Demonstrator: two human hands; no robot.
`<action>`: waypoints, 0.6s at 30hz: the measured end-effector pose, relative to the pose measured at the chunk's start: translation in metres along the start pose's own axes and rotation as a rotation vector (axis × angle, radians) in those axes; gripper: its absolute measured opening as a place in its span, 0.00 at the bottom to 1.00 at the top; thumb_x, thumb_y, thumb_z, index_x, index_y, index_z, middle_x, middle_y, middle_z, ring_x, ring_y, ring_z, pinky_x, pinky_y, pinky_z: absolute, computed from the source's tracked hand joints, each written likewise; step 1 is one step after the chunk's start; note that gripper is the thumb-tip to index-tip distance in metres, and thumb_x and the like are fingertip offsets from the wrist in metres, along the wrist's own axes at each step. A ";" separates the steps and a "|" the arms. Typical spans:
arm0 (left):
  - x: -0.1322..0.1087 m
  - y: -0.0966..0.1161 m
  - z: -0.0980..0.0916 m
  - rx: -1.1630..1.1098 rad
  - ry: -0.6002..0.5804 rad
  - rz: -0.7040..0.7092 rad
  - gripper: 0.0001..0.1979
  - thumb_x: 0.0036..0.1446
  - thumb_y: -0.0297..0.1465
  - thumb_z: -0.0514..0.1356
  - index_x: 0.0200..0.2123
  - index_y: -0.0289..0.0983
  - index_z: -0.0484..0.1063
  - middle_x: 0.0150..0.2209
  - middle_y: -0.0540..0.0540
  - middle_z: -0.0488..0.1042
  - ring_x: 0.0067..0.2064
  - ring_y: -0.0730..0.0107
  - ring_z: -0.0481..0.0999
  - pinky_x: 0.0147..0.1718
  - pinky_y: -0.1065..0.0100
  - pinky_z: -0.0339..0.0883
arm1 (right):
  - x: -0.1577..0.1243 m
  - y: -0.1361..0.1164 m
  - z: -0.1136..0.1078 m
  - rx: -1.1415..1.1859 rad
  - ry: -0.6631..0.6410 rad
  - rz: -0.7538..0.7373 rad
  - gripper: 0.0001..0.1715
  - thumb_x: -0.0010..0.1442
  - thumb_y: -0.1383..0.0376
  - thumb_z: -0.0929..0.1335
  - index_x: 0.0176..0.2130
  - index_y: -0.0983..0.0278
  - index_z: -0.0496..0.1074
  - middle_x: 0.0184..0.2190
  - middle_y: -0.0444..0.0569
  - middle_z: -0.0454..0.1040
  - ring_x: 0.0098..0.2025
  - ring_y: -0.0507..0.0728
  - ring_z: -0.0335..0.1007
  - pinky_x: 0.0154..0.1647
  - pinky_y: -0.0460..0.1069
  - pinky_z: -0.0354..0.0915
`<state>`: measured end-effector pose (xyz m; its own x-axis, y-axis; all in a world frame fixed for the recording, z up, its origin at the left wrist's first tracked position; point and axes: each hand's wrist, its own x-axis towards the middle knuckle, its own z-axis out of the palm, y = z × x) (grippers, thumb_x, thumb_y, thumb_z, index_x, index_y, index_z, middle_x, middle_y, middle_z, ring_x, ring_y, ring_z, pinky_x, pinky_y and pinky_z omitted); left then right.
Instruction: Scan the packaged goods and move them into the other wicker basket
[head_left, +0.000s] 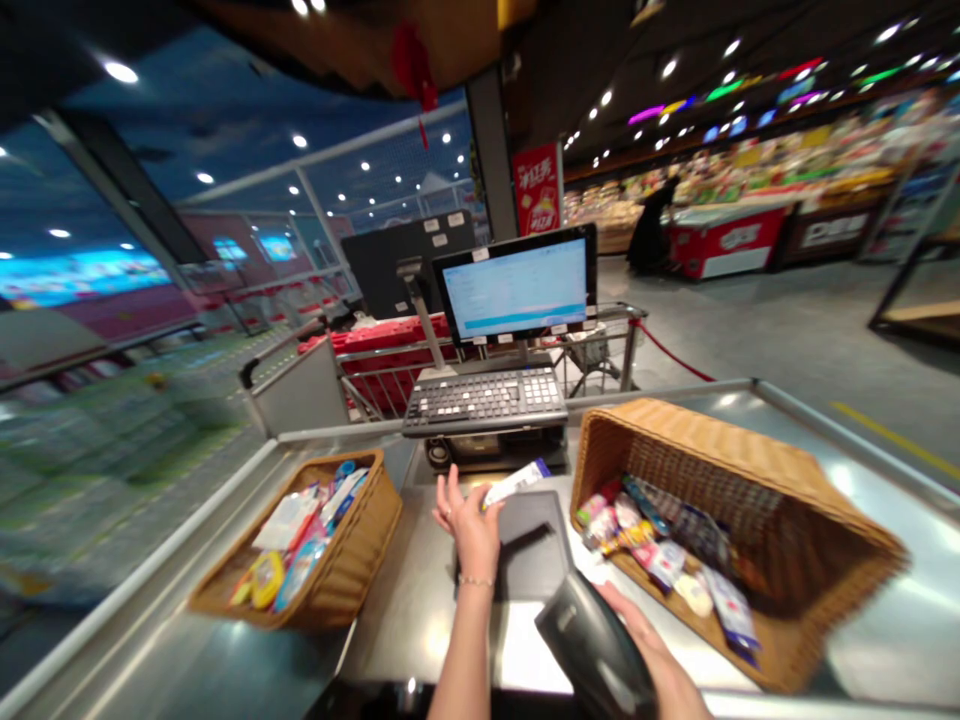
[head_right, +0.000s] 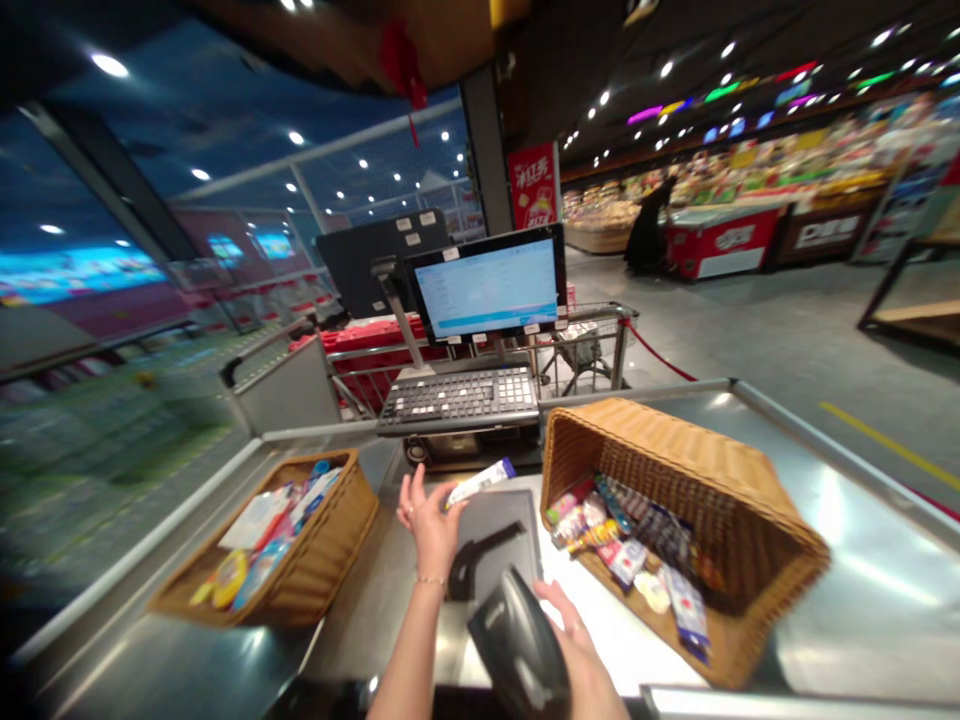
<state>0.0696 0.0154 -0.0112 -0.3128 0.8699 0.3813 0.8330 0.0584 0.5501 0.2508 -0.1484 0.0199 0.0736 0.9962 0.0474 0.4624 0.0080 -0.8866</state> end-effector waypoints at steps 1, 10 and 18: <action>0.001 -0.001 -0.001 0.001 0.005 0.000 0.08 0.49 0.30 0.64 0.35 0.46 0.78 0.66 0.47 0.54 0.68 0.50 0.46 0.61 0.39 0.43 | 0.000 -0.001 0.000 0.012 0.003 0.008 0.29 0.46 0.62 0.69 0.50 0.63 0.73 0.60 0.60 0.67 0.63 0.68 0.61 0.62 0.58 0.59; 0.002 -0.005 -0.008 -0.004 0.023 -0.003 0.09 0.50 0.29 0.63 0.36 0.45 0.78 0.66 0.46 0.54 0.68 0.50 0.46 0.61 0.40 0.45 | 0.001 -0.003 0.000 0.053 0.005 0.046 0.22 0.51 0.62 0.68 0.47 0.60 0.76 0.59 0.51 0.70 0.64 0.65 0.60 0.63 0.55 0.59; 0.004 -0.012 -0.010 0.013 0.039 -0.001 0.10 0.51 0.31 0.61 0.37 0.45 0.78 0.66 0.46 0.54 0.68 0.49 0.45 0.61 0.41 0.43 | 0.001 0.004 0.002 0.008 0.044 0.048 0.32 0.45 0.59 0.71 0.52 0.60 0.72 0.57 0.54 0.72 0.61 0.69 0.64 0.64 0.58 0.59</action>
<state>0.0545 0.0133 -0.0091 -0.3306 0.8502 0.4096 0.8384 0.0653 0.5411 0.2514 -0.1475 0.0152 0.1347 0.9906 0.0244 0.4500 -0.0392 -0.8922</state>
